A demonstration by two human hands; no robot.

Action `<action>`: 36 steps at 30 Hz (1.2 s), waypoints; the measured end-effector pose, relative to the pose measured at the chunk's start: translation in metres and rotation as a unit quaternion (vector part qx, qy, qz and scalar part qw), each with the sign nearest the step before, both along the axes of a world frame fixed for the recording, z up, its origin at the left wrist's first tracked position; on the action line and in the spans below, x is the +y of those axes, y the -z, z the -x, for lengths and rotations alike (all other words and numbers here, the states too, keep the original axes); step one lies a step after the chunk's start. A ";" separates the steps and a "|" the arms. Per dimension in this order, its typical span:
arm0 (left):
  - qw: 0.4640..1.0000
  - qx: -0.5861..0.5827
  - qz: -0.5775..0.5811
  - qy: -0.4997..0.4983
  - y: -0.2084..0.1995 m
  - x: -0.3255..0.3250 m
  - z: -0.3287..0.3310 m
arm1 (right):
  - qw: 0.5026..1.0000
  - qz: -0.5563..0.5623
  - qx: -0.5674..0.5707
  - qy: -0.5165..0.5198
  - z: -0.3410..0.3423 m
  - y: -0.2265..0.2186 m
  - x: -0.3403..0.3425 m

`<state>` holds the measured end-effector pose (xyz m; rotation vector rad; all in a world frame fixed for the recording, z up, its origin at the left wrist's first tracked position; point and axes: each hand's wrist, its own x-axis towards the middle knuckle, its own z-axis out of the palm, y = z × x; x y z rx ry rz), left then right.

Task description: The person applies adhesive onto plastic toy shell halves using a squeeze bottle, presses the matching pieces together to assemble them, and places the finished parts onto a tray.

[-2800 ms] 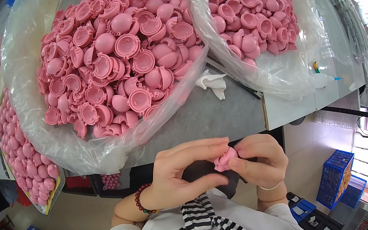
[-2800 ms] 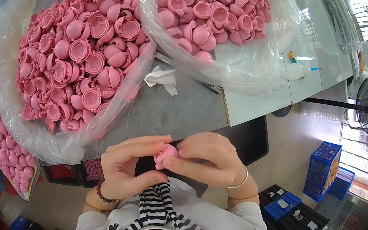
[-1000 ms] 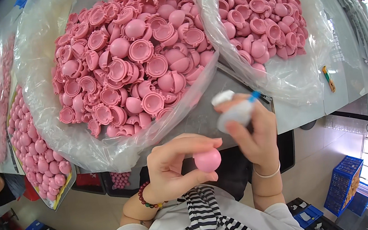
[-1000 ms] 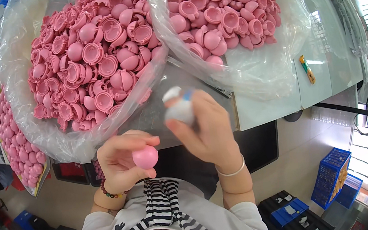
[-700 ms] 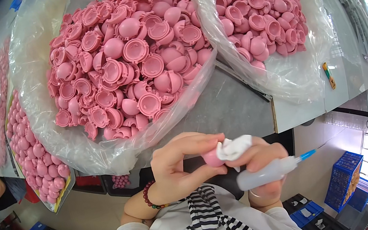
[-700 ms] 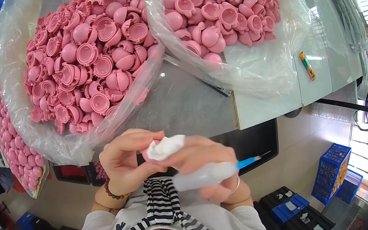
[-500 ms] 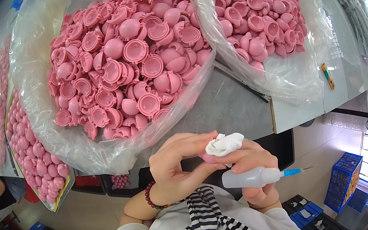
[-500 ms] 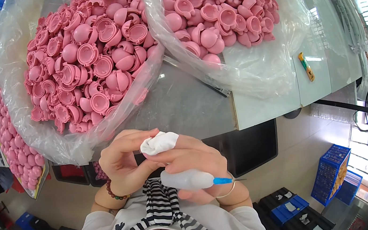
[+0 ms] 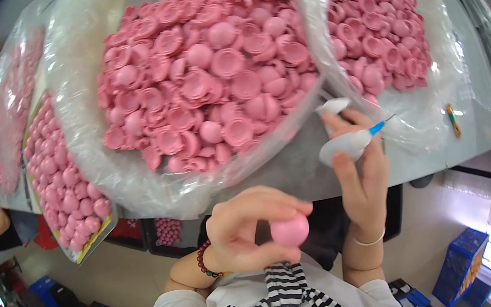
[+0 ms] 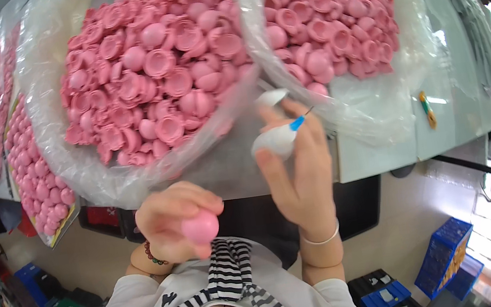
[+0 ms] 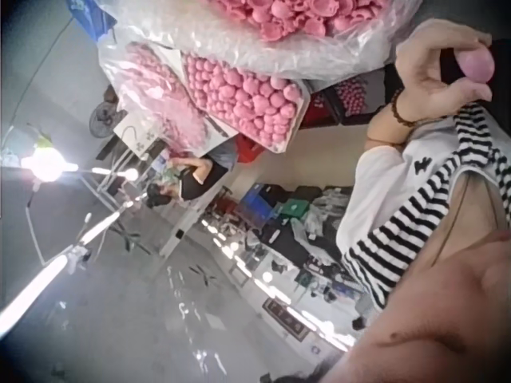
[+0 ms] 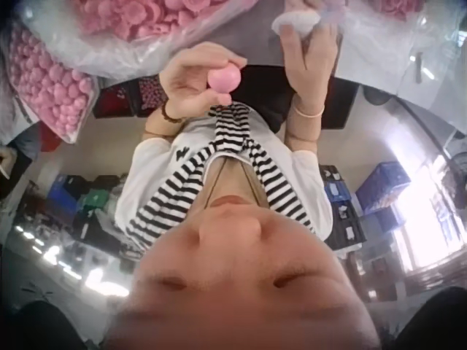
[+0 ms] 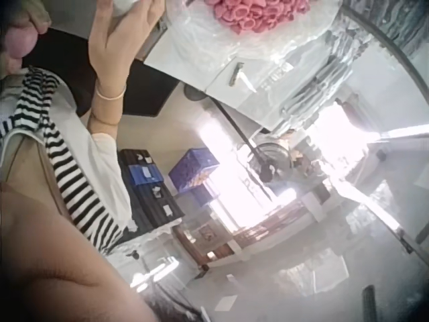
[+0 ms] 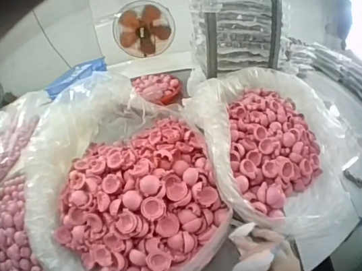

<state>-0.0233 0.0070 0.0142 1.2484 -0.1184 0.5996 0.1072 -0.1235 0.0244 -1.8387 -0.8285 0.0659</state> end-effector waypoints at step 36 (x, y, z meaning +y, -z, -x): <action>0.963 0.079 -0.248 -0.072 -0.045 0.037 0.016 | 0.933 -0.257 0.247 0.047 0.049 0.000 -0.031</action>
